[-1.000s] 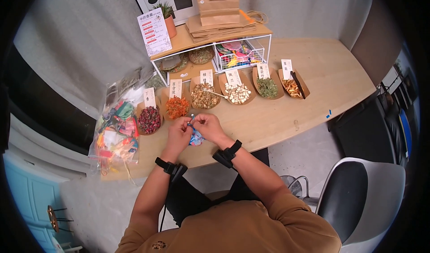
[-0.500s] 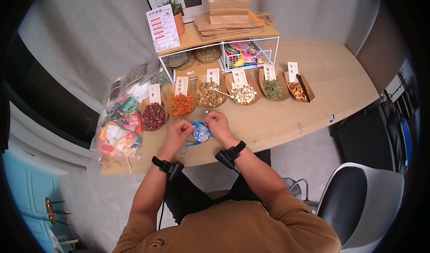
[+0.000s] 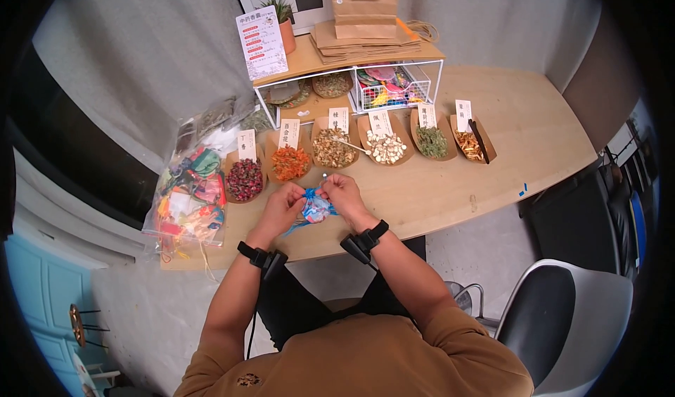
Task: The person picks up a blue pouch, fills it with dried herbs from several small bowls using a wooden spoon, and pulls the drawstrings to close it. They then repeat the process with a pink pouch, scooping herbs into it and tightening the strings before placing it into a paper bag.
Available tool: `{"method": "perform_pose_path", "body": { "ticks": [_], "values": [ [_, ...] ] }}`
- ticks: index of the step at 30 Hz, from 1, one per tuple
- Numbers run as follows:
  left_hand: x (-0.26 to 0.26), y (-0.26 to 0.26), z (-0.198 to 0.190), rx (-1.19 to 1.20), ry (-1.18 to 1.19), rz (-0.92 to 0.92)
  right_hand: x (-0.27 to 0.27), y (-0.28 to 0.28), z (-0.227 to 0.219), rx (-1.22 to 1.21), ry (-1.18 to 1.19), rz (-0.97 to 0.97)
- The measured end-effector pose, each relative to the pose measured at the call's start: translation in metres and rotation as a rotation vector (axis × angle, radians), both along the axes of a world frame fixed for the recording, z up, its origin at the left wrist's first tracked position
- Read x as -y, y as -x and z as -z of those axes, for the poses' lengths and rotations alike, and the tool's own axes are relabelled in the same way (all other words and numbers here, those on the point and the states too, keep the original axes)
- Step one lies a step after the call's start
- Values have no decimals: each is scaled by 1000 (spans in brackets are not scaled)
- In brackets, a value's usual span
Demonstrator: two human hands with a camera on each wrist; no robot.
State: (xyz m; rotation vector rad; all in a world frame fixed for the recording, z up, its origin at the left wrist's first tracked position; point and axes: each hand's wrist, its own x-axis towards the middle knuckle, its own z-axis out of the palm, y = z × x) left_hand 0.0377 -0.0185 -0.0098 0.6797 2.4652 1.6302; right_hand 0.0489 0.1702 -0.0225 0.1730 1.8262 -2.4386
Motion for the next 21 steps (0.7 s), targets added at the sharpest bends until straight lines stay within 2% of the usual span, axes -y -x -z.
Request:
{"method": "perform_pose_path", "body": {
  "ticks": [5,8,17,20,21],
  "values": [
    [2,10,27,-10,-6,11,2,0,0,0,-15,1],
    [1,4,12,113,2,-4,2,0,-1,-2,-37,18],
    [8,-2,-3,33,90,-8,0,1,2,100,-16,150],
    [15,-5,-16,-246,295,55,3,-1,0,112,-1,182],
    [15,-6,-19,-253,296,52,4,-1,1,102,-2,190]
  ]
}}
